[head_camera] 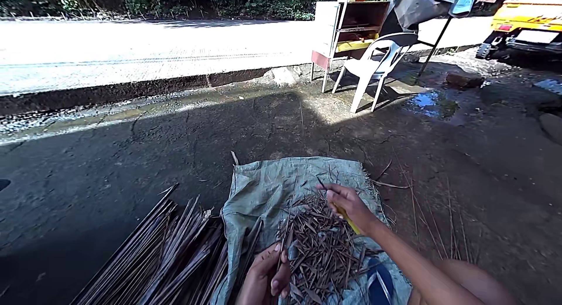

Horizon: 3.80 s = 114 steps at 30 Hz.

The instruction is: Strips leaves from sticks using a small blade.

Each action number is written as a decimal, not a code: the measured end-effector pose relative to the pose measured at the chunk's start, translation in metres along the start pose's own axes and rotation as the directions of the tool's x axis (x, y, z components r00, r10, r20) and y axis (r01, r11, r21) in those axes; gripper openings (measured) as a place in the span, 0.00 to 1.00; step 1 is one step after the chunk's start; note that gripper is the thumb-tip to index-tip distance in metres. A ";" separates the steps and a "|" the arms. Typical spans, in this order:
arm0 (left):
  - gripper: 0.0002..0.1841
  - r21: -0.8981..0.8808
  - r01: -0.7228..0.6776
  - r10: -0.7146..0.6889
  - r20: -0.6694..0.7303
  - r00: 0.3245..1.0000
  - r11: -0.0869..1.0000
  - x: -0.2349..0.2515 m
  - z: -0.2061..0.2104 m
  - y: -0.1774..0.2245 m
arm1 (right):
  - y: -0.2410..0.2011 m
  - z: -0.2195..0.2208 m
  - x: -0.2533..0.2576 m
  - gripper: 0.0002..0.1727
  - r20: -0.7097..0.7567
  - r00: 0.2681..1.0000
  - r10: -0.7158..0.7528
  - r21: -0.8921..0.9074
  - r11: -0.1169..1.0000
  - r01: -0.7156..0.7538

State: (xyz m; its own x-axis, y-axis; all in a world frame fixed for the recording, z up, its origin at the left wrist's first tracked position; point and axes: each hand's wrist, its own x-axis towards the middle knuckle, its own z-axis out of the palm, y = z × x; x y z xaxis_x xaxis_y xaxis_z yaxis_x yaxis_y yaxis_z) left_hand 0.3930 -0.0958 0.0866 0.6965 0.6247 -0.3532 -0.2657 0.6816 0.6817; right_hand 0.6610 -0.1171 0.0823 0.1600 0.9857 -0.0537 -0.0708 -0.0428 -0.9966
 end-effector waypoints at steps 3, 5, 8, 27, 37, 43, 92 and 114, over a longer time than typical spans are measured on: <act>0.25 0.040 -0.019 0.020 -0.021 1.000 0.999 0.005 0.006 -0.002 | -0.001 0.035 -0.021 0.24 0.282 0.959 0.016 -0.034 0.999 -0.007; 0.24 0.076 -0.032 0.034 -0.025 0.999 0.997 0.010 0.008 -0.005 | -0.001 0.048 -0.030 0.23 0.333 0.943 0.012 -0.069 0.998 0.012; 0.24 0.068 -0.013 0.013 -0.006 1.000 0.998 0.015 0.012 -0.009 | 0.003 0.053 -0.031 0.20 0.269 0.963 -0.015 -0.186 0.980 0.067; 0.24 -0.009 0.104 -0.102 0.139 0.985 0.995 0.024 0.014 -0.023 | -0.001 -0.017 0.016 0.20 -0.205 0.957 -0.203 -0.232 0.960 0.154; 0.28 0.087 0.118 -0.127 0.114 0.985 0.989 0.002 0.010 -0.028 | -0.017 -0.087 0.024 0.18 -0.503 0.842 -0.194 -0.123 0.981 0.153; 0.28 0.103 0.111 -0.120 0.084 0.989 0.988 -0.003 0.005 -0.026 | -0.018 -0.110 0.021 0.18 -0.627 0.750 -0.213 -0.098 0.976 0.195; 0.25 0.215 0.130 -0.093 -0.172 0.981 0.968 0.030 0.019 -0.024 | 0.016 0.034 -0.027 0.18 0.283 0.951 0.126 -0.425 0.905 0.007; 0.25 0.279 0.110 -0.055 -0.198 0.979 0.954 0.034 0.017 -0.019 | 0.018 0.021 -0.010 0.21 0.272 0.955 0.119 -0.600 0.796 0.072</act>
State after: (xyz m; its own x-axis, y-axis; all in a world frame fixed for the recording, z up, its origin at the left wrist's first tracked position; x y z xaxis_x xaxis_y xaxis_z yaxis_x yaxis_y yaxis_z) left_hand 0.4328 -0.0942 0.0724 0.5640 0.6495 -0.5100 0.0094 0.6124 0.7905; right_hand 0.6376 -0.1239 0.0658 -0.1234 0.9806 -0.1524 0.5464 -0.0610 -0.8353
